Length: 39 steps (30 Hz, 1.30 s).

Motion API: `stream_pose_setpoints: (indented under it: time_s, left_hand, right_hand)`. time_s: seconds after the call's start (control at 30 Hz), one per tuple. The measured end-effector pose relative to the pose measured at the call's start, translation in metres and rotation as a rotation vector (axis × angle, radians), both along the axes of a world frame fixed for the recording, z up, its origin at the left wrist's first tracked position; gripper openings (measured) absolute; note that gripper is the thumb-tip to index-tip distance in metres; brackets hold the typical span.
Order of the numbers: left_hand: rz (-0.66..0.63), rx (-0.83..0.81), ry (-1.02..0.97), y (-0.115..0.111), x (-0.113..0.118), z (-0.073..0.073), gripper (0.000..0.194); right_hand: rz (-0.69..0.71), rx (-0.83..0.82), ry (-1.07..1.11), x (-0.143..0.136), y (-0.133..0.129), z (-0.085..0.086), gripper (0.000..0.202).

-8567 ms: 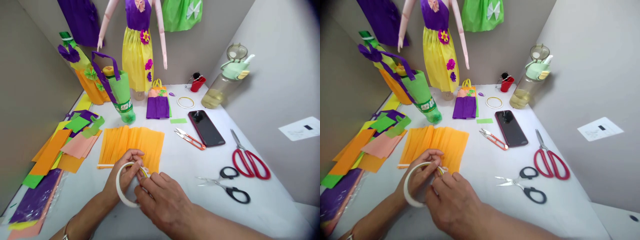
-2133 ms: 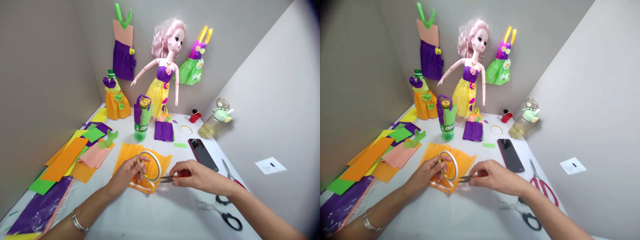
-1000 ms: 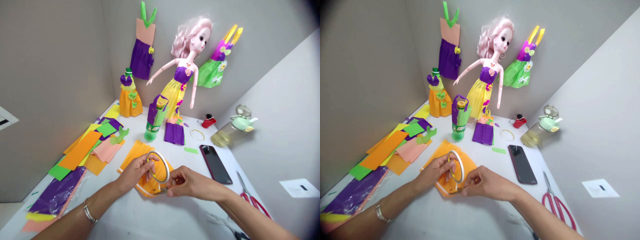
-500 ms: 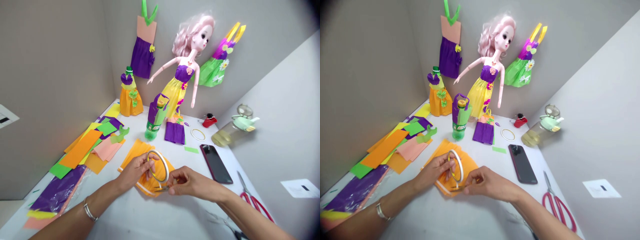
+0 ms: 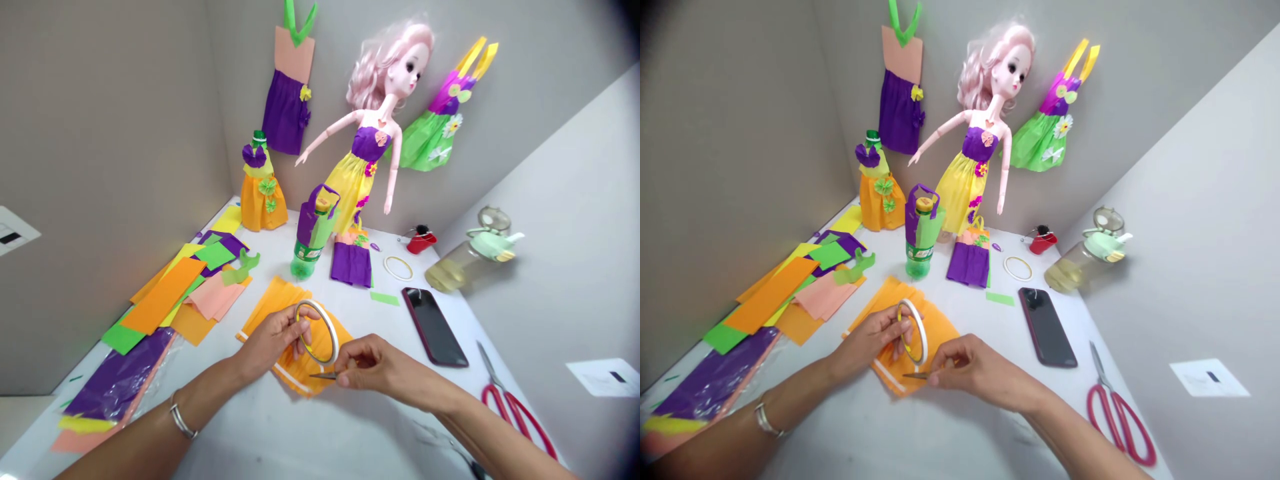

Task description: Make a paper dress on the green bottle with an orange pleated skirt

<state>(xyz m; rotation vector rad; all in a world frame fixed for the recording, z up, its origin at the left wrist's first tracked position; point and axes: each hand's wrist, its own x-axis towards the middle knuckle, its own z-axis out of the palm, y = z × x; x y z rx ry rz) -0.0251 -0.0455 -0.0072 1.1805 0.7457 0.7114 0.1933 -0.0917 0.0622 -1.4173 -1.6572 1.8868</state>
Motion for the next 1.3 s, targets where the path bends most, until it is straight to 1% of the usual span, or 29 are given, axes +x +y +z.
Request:
stream_pose_setpoints:
  time_s: [0.13,0.23,0.3,0.37,0.4,0.47,0.53,0.6,0.63,0.67,0.73,0.83,0.87,0.93,0.97,1.03,1.07,1.13,1.2,1.23,1.27,1.3]
  left_hand:
    - [0.019,-0.022,-0.003,0.001,0.0,0.001,0.034]
    - [0.093,-0.042,-0.031,0.002,-0.002,0.005,0.034]
    - [0.153,-0.064,-0.06,0.003,-0.004,0.009,0.032]
    - [0.183,-0.09,-0.086,0.002,-0.006,0.013,0.031]
    - [0.179,-0.102,-0.094,0.001,-0.007,0.015,0.031]
    - [0.145,-0.116,-0.104,-0.002,-0.007,0.018,0.031]
    - [0.09,-0.127,-0.1,-0.006,-0.005,0.02,0.032]
    - [0.039,-0.138,-0.085,-0.01,0.0,0.021,0.034]
    - [0.016,-0.144,-0.076,-0.013,0.002,0.021,0.036]
    - [-0.011,-0.151,-0.067,-0.016,0.005,0.021,0.038]
    - [-0.073,-0.163,-0.057,-0.022,0.012,0.019,0.042]
    - [-0.187,-0.173,-0.046,-0.034,0.024,0.014,0.045]
    - [-0.225,-0.173,-0.041,-0.037,0.027,0.012,0.046]
    - [-0.287,-0.16,-0.016,-0.04,0.03,0.01,0.048]
    - [-0.297,-0.137,0.002,-0.038,0.028,0.011,0.049]
    - [-0.257,-0.051,0.057,-0.029,0.018,0.019,0.051]
    - [-0.196,0.015,0.087,-0.021,0.01,0.026,0.05]
    - [-0.09,0.172,0.229,-0.003,-0.014,0.04,0.04]
    - [-0.013,0.351,0.44,0.014,-0.044,0.051,0.026]
    - [0.011,0.401,0.54,0.02,-0.06,0.053,0.021]
    - [0.043,0.446,0.624,0.024,-0.075,0.053,0.016]
    - [0.052,0.489,0.679,0.026,-0.088,0.051,0.013]
  right_hand:
    - [0.038,-0.003,-0.015,0.001,-0.002,0.0,0.03]
    - [0.077,-0.06,0.072,0.009,-0.008,0.004,0.033]
    - [0.035,-0.028,0.12,0.02,-0.016,0.006,0.037]
    - [-0.074,0.072,0.097,0.035,-0.029,0.005,0.041]
    - [-0.138,0.122,0.052,0.043,-0.037,0.003,0.041]
    - [-0.218,0.187,-0.104,0.057,-0.055,-0.004,0.038]
    - [-0.253,0.213,-0.273,0.067,-0.074,-0.013,0.033]
    - [-0.284,0.261,-0.416,0.07,-0.089,-0.022,0.029]
    - [-0.332,0.307,-0.467,0.069,-0.095,-0.025,0.03]
    - [-0.403,0.357,-0.497,0.066,-0.099,-0.028,0.037]
    - [-0.55,0.388,-0.454,0.054,-0.101,-0.029,0.054]
    - [-0.649,0.306,-0.173,0.028,-0.092,-0.028,0.067]
    - [-0.656,0.28,-0.091,0.019,-0.087,-0.027,0.069]
    - [-0.646,0.224,0.017,0.008,-0.075,-0.026,0.062]
    - [-0.648,0.22,0.045,0.007,-0.068,-0.026,0.058]
    - [-0.674,0.26,0.044,0.016,-0.056,-0.027,0.052]
    - [-0.691,0.298,0.011,0.025,-0.05,-0.028,0.051]
    - [-0.697,0.372,-0.135,0.049,-0.039,-0.03,0.053]
    - [-0.641,0.477,-0.411,0.07,-0.031,-0.032,0.052]
    - [-0.629,0.574,-0.609,0.077,-0.027,-0.033,0.049]
    - [-0.656,0.683,-0.824,0.08,-0.023,-0.033,0.047]
    - [-0.666,0.773,-0.981,0.079,-0.02,-0.032,0.046]
